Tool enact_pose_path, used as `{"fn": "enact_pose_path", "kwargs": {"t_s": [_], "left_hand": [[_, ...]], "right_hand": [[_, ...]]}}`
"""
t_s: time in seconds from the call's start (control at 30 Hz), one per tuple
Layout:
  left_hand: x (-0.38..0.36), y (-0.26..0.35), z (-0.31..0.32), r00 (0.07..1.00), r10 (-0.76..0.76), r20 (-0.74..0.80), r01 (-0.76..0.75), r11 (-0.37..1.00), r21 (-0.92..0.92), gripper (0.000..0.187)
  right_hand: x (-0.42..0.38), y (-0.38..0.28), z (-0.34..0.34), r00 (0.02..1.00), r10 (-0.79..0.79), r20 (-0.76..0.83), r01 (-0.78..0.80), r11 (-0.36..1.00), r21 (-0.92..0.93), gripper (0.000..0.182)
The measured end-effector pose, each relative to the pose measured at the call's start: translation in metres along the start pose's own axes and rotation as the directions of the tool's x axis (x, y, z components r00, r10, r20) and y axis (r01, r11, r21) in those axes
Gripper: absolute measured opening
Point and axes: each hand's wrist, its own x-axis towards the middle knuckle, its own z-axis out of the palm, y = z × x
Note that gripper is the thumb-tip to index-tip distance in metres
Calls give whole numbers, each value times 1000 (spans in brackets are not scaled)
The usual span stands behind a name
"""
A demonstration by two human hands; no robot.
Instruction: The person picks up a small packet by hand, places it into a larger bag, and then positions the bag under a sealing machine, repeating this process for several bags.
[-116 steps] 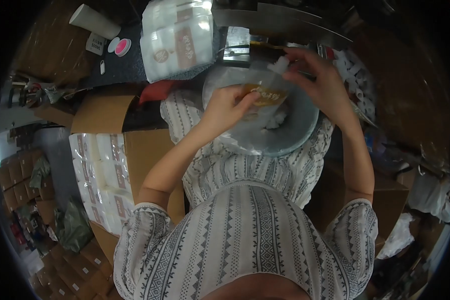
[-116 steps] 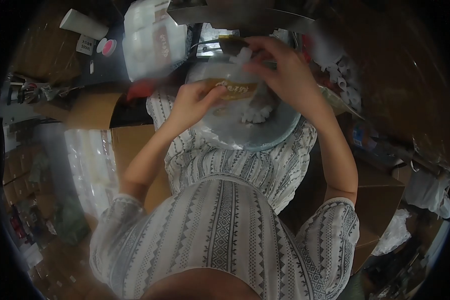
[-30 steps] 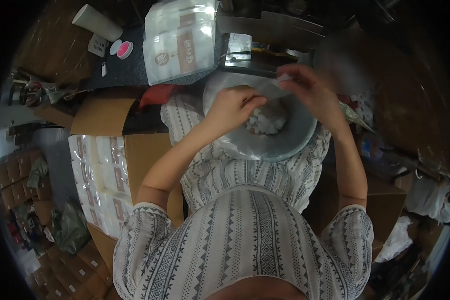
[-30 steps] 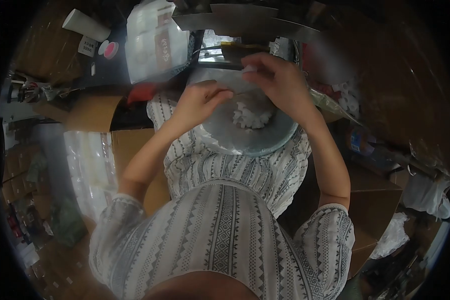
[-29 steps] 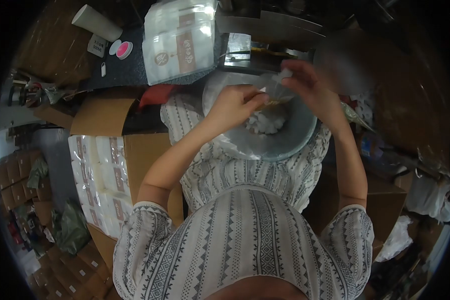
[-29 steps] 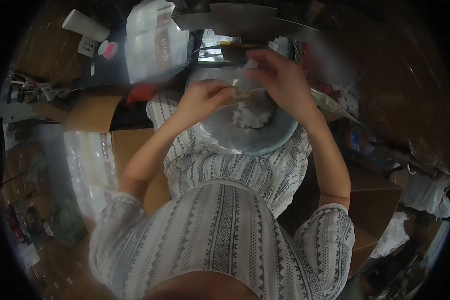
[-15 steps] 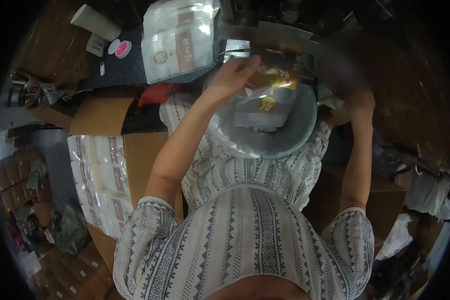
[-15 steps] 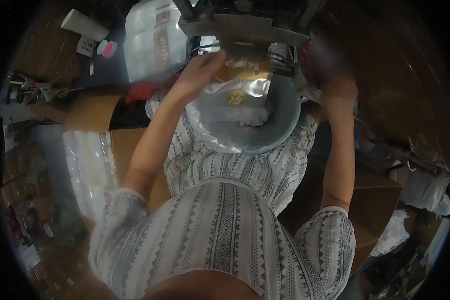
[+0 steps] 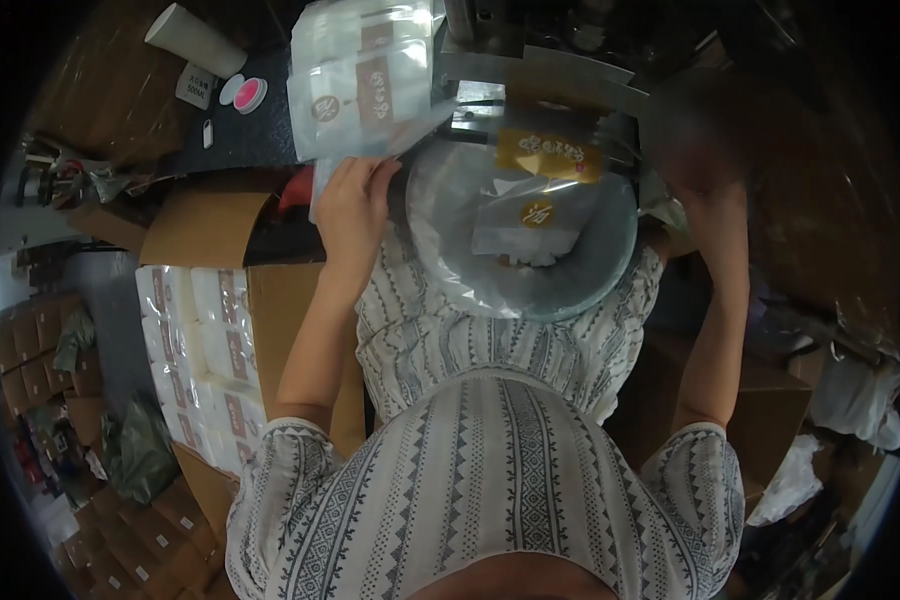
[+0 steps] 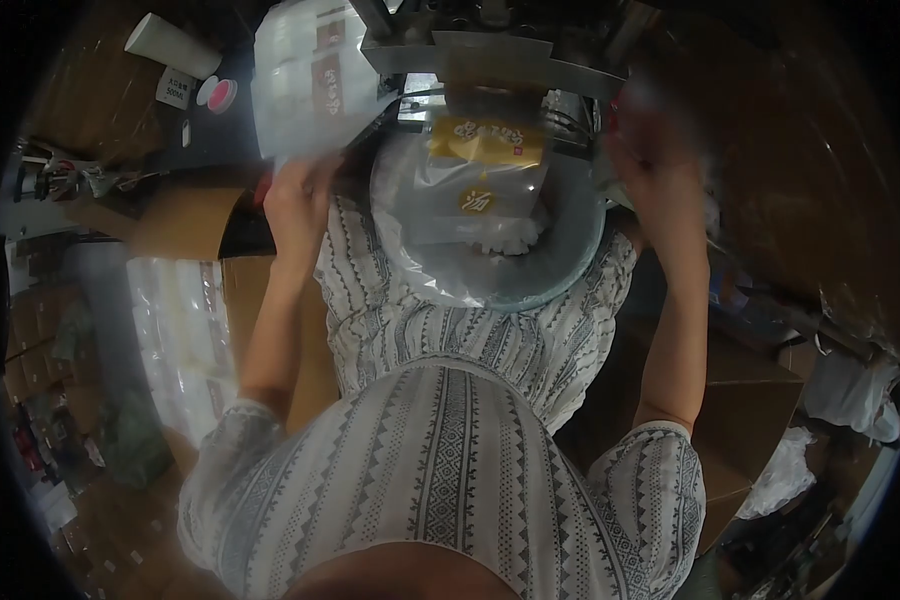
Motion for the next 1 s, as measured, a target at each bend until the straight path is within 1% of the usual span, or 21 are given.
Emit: {"fn": "enact_pose_path", "kwargs": {"t_s": [0.03, 0.07, 0.13, 0.17, 0.2, 0.23, 0.27, 0.33, 0.37, 0.43, 0.53, 0.57, 0.63, 0.67, 0.73, 0.77, 0.83, 0.87, 0.93, 0.97, 1.0], "left_hand": [[-2, 7, -1, 998, 40, -55, -42, 999, -35, 17], [0, 4, 0, 998, 40, -50, -42, 998, -35, 17], [16, -12, 6, 994, 41, -105, -23, 986, 166, 17], [23, -25, 17, 993, 40, -109, -21, 985, 170, 17], [29, -42, 32, 993, 77, -89, -54, 969, 240, 19], [33, -45, 35, 991, 113, -68, -87, 948, 307, 20], [31, -45, 37, 991, 115, -75, -87, 947, 311, 20], [21, -26, 29, 971, 228, -72, -215, 965, 151, 18], [16, -25, 24, 971, 229, -74, -216, 964, 153, 18], [5, -24, 12, 999, 33, 6, -33, 999, 39, 14], [0, 2, 2, 999, 12, -41, -9, 998, 65, 10], [0, 9, -2, 999, 14, -44, -11, 998, 66, 10], [1, 21, -9, 997, 43, -66, -42, 999, 7, 11], [1, 28, -11, 997, 46, -64, -46, 999, 6, 11], [0, 39, -13, 990, 139, -24, -141, 979, -145, 13], [-3, 42, -11, 990, 141, -25, -143, 979, -147, 13], [-11, 48, -2, 946, 166, 280, -60, 935, -350, 12], [-11, 51, 3, 945, 164, 281, -58, 934, -352, 12], [-6, 60, 19, 861, 153, 485, 130, 856, -500, 14], [-1, 66, 24, 861, 151, 485, 133, 855, -502, 14], [8, 74, 29, 769, -12, 639, 484, 665, -569, 19]], "right_hand": [[-3, -16, 5, 999, -50, 15, 48, 990, 131, 27], [-5, -30, 12, 999, -46, 16, 43, 990, 132, 27], [-8, -54, 24, 958, -163, 237, 110, 969, 223, 28], [-7, -57, 32, 957, -169, 237, 115, 967, 226, 28], [-6, -57, 43, 948, -235, 216, 185, 956, 229, 27], [-6, -57, 49, 934, -300, 194, 254, 939, 230, 26], [-4, -56, 50, 933, -307, 189, 262, 937, 231, 26], [-5, -53, 49, 952, -257, 163, 216, 948, 236, 27], [-3, -50, 48, 952, -259, 162, 217, 947, 237, 27], [-3, -46, 47, 938, -280, 203, 214, 932, 294, 27], [-5, -57, 52, 928, -229, 295, 113, 925, 361, 27], [-4, -61, 56, 928, -231, 292, 117, 925, 362, 27], [-2, -65, 63, 913, -364, 184, 320, 919, 231, 29], [-2, -67, 64, 914, -362, 181, 318, 919, 231, 29], [0, -70, 64, 837, -544, 61, 530, 833, 157, 29], [-1, -70, 62, 837, -544, 60, 530, 834, 155, 29], [-5, -69, 54, 820, -518, 243, 437, 841, 319, 29], [-4, -67, 52, 820, -517, 245, 435, 842, 318, 29], [-2, -61, 46, 912, -278, 303, 180, 932, 314, 29], [-1, -54, 45, 911, -277, 306, 179, 933, 312, 29], [3, -44, 43, 949, -240, 206, 164, 931, 327, 30]]}}
